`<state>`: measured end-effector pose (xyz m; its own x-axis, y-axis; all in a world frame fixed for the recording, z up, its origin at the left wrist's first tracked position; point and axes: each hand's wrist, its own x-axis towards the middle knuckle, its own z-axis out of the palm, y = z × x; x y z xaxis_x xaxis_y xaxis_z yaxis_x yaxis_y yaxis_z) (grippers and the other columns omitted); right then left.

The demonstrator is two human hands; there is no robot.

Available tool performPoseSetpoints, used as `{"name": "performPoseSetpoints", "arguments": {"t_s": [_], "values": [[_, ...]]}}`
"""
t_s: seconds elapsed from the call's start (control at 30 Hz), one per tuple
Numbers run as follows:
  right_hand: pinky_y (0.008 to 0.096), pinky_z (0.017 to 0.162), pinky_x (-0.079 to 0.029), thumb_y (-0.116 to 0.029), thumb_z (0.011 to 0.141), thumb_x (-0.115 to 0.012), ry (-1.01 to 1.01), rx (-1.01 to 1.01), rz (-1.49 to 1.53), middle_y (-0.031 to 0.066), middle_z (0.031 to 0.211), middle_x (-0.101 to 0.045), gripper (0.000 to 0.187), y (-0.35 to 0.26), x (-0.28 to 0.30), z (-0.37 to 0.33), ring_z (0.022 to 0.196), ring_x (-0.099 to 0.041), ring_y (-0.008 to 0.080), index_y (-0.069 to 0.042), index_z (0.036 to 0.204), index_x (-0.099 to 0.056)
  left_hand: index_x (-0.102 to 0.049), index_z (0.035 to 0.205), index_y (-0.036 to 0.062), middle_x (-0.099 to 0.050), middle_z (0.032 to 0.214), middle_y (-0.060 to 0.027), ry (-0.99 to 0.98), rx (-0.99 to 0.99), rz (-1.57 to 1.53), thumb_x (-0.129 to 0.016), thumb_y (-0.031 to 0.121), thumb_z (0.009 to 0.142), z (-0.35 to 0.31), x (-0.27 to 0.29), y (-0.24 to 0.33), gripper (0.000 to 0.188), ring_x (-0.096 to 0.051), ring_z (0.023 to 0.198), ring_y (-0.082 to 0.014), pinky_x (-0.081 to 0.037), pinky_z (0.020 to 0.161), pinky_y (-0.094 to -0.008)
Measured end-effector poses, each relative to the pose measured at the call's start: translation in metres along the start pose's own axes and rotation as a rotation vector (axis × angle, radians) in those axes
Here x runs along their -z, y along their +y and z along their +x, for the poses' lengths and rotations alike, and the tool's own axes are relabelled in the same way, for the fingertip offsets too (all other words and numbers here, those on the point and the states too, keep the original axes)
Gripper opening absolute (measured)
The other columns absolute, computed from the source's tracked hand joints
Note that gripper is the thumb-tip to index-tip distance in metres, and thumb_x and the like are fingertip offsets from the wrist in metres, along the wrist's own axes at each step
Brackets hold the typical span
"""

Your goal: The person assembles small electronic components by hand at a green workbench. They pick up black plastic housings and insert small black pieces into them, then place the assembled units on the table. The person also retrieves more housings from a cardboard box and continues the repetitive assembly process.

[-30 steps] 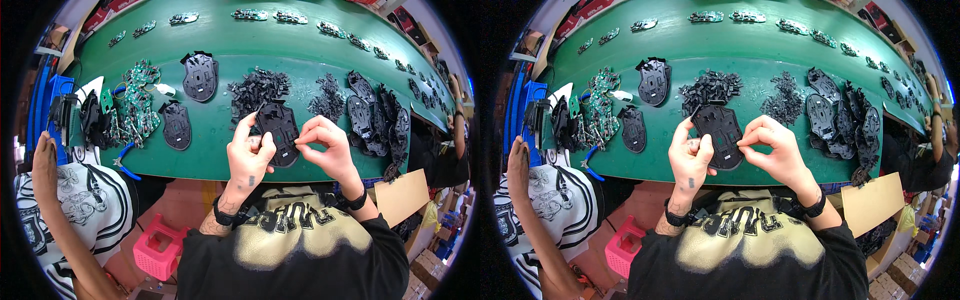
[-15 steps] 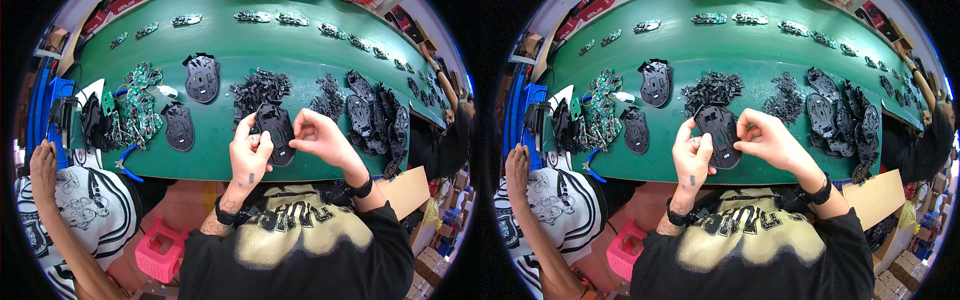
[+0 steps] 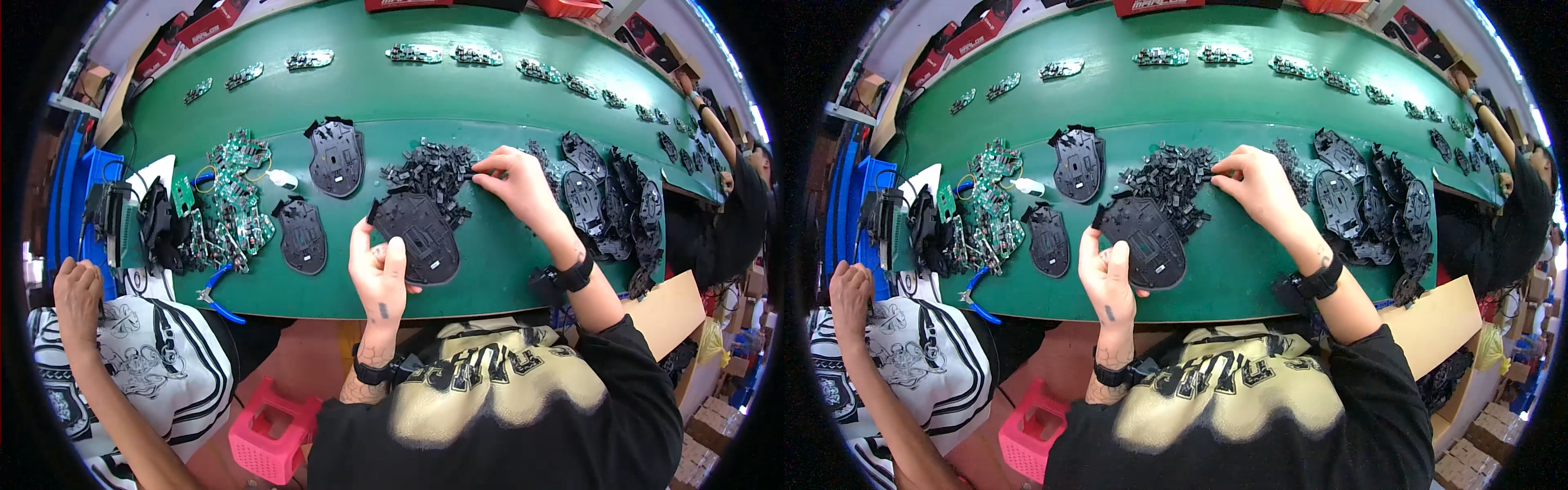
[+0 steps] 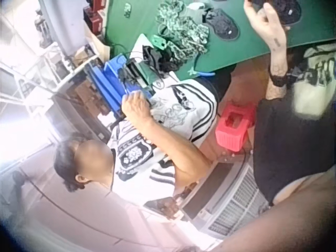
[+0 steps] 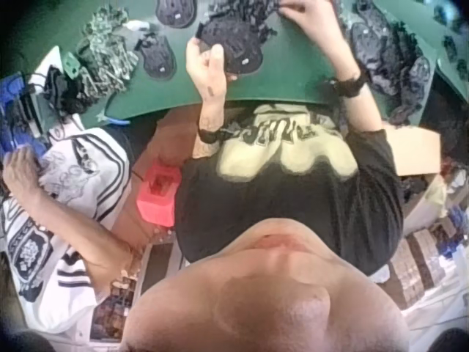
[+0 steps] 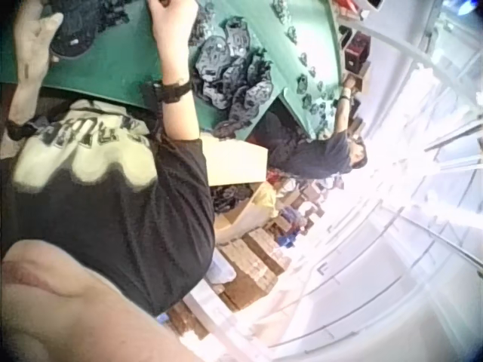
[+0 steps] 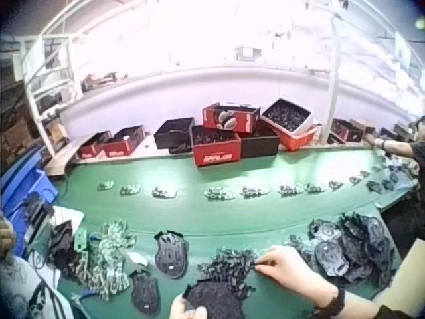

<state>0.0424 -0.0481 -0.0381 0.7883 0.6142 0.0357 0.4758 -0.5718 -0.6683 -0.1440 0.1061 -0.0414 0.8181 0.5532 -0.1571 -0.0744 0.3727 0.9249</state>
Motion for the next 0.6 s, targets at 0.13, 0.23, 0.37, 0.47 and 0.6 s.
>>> {"name": "performPoseSetpoints", "arguments": {"t_s": [0.13,0.23,0.37,0.47,0.6], "values": [[0.0325,0.067,-0.050,-0.009,0.075,-0.071,-0.036,0.036,-0.029,0.0105,0.080,-0.063,0.013,-0.002,-0.003,0.007,0.071,-0.062,0.0221,-0.001,0.084,-0.069,-0.032,0.130,-0.0015,-0.061,0.068,-0.0024,-0.029,-0.032,0.013,-0.050,0.010,0.094,-0.002,0.006,-0.002,0.042,-0.052,0.046,-0.0047,-0.043,0.037,-0.0190],[0.0309,0.066,-0.050,-0.006,0.074,-0.070,-0.078,0.073,-0.035,0.0110,0.080,-0.063,0.012,-0.001,0.000,0.008,0.070,-0.062,0.0205,0.000,0.083,-0.065,-0.031,0.130,-0.0011,-0.059,0.071,-0.0019,-0.050,-0.030,0.005,-0.052,0.006,0.092,-0.004,0.005,-0.003,0.044,-0.054,0.052,-0.0051,-0.046,0.040,-0.0199],[0.0259,0.067,-0.049,-0.004,0.078,-0.067,-0.142,-0.117,0.476,0.0054,0.083,-0.064,0.007,-0.006,0.014,-0.009,0.073,-0.062,0.0120,-0.001,0.084,-0.066,-0.030,0.126,-0.0005,-0.061,0.087,-0.0069,-0.075,-0.011,0.017,-0.055,-0.001,0.089,0.000,0.001,-0.009,0.046,-0.060,0.062,-0.0092,-0.053,0.048,-0.0230],[0.0215,0.072,-0.050,-0.002,0.081,-0.067,-0.153,-0.154,0.766,0.0026,0.086,-0.066,0.011,-0.021,0.031,-0.029,0.080,-0.061,0.0075,0.000,0.091,-0.069,-0.029,0.124,0.0005,-0.063,0.092,-0.0111,-0.122,0.036,0.047,-0.055,-0.002,0.088,0.004,-0.011,-0.006,0.044,-0.065,0.067,-0.0136,-0.055,0.050,-0.0248],[0.0238,0.075,-0.052,-0.003,0.082,-0.068,-0.019,-0.149,0.832,0.0061,0.090,-0.070,0.015,-0.026,0.042,-0.055,0.078,-0.064,0.0092,0.001,0.096,-0.070,-0.030,0.123,0.0004,-0.061,0.099,-0.0155,-0.198,0.030,0.089,-0.052,-0.004,0.088,0.008,-0.034,-0.007,0.042,-0.067,0.075,-0.0182,-0.057,0.050,-0.0258]]}}
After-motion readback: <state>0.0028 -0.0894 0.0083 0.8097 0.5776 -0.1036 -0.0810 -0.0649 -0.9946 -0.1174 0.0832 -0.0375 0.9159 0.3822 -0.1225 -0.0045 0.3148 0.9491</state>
